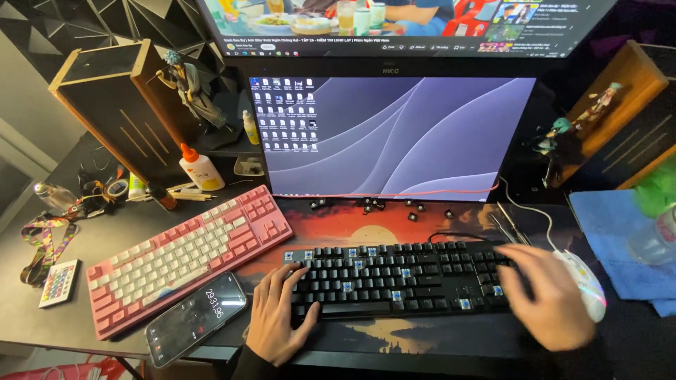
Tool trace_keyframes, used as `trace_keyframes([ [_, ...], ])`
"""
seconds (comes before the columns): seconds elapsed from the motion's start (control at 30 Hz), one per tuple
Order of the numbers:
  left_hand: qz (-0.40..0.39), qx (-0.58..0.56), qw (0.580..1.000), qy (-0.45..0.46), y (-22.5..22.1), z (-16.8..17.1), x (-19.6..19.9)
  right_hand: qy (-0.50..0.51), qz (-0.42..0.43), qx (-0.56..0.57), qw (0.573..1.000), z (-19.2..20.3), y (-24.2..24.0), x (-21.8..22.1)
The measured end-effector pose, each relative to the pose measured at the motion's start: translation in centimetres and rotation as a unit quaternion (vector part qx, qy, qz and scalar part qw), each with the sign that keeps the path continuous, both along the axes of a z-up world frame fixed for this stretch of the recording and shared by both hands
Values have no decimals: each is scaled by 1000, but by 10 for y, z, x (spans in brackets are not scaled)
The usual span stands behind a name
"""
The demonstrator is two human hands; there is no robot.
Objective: Testing the functionality of mechanical keyboards by typing and pressing individual keys while using a mouse and monitoring a screen.
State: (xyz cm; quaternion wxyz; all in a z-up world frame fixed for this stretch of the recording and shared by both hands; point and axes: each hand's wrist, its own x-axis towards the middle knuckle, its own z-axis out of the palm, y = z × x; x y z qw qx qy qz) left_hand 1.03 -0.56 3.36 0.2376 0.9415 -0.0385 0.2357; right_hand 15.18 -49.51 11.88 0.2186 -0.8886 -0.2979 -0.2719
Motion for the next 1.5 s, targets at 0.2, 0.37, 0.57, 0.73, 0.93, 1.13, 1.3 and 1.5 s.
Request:
trace_keyframes([
  [0.2, -9, 12, 1000, -9, -1, 1, -4, 159, 181, -143, 960, 8, 149, 81],
  [0.37, -16, 13, 1000, -16, -1, 6, -7, 99, 87, -162, 978, -102, 244, 190],
  [0.57, -22, 0, 1000, 10, 2, 5, -8, 97, -10, -157, 983, -121, 285, 202],
  [0.73, -28, -4, 999, 18, 0, 0, -7, 59, 12, -153, 986, -124, 288, 204],
  [0.93, -25, 1, 1000, 15, 0, -1, -7, -32, 125, -137, 982, -120, 285, 205],
  [1.13, -23, 7, 1000, 14, 0, 1, -8, 55, 242, -83, 965, -73, 275, 166],
  [1.3, -19, 18, 1000, 6, 1, -3, -8, 101, 273, -69, 954, -38, 251, 133],
  [1.5, -15, 21, 1000, 2, 0, -4, -7, 98, 274, -47, 956, -22, 214, 116],
])
